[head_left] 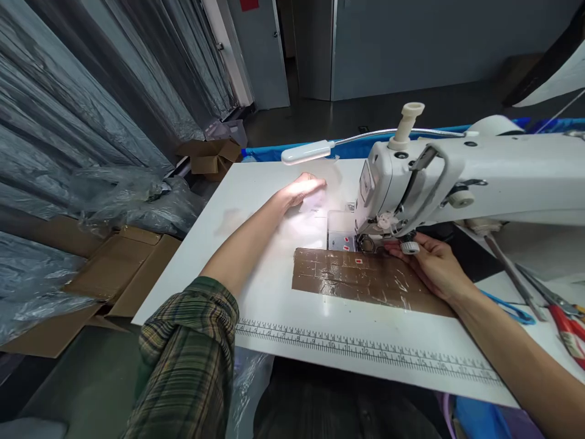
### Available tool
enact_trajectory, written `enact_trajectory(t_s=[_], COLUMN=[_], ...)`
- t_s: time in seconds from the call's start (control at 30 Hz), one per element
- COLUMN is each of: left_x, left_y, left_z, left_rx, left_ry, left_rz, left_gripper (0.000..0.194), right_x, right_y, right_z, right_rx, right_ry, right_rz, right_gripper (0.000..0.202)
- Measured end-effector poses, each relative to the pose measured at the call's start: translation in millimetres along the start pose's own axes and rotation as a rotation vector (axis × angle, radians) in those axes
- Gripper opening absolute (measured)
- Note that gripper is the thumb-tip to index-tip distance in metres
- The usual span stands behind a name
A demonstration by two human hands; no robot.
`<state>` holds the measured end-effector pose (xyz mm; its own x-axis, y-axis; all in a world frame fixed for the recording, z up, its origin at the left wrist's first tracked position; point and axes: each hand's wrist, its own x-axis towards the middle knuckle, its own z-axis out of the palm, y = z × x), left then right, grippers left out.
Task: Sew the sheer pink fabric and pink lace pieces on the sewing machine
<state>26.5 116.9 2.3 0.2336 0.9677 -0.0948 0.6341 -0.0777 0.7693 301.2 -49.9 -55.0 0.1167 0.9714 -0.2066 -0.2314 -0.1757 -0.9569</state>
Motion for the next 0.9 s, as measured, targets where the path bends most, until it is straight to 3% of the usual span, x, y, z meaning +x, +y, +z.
enact_trajectory(t_s=[0.13,0.27,0.4,0.53,0.63,0.77,0.9], left_x=[10,21,26,9,-16,-43,-42], left_y=[0,-13,-33,-54,-62,-60,-50], left_z=[1.7,-4.4,-29.6,-59.0,-71.6,-67.4,-43.8], left_rx=[-0.257,-0.249,-0.173,-0.026,0.075,0.172,0.233], left_ry=[-0.074,0.01,0.168,0.353,0.402,0.367,0.336], left_rz=[-0.081,-0.102,-0.114,-0.129,-0.111,-0.012,0.02], left_gripper=[0.019,0.021,0.018,0.022,0.024,0.017,0.016], right_x=[0,-3,-4,-3,-2,-1,-5], right_y=[1,0,1,4,5,5,2], right_z=[-4,-5,-6,-7,-7,-4,3], right_rx=[-0.026,-0.029,-0.078,-0.104,-0.148,-0.187,-0.208], right_ry=[-0.009,-0.023,0.013,-0.012,-0.045,-0.032,-0.001], right_rz=[0.039,0.082,0.095,0.043,-0.004,-0.045,-0.12], right_gripper=[0.032,0.027,0.021,0.021,0.021,0.021,0.017])
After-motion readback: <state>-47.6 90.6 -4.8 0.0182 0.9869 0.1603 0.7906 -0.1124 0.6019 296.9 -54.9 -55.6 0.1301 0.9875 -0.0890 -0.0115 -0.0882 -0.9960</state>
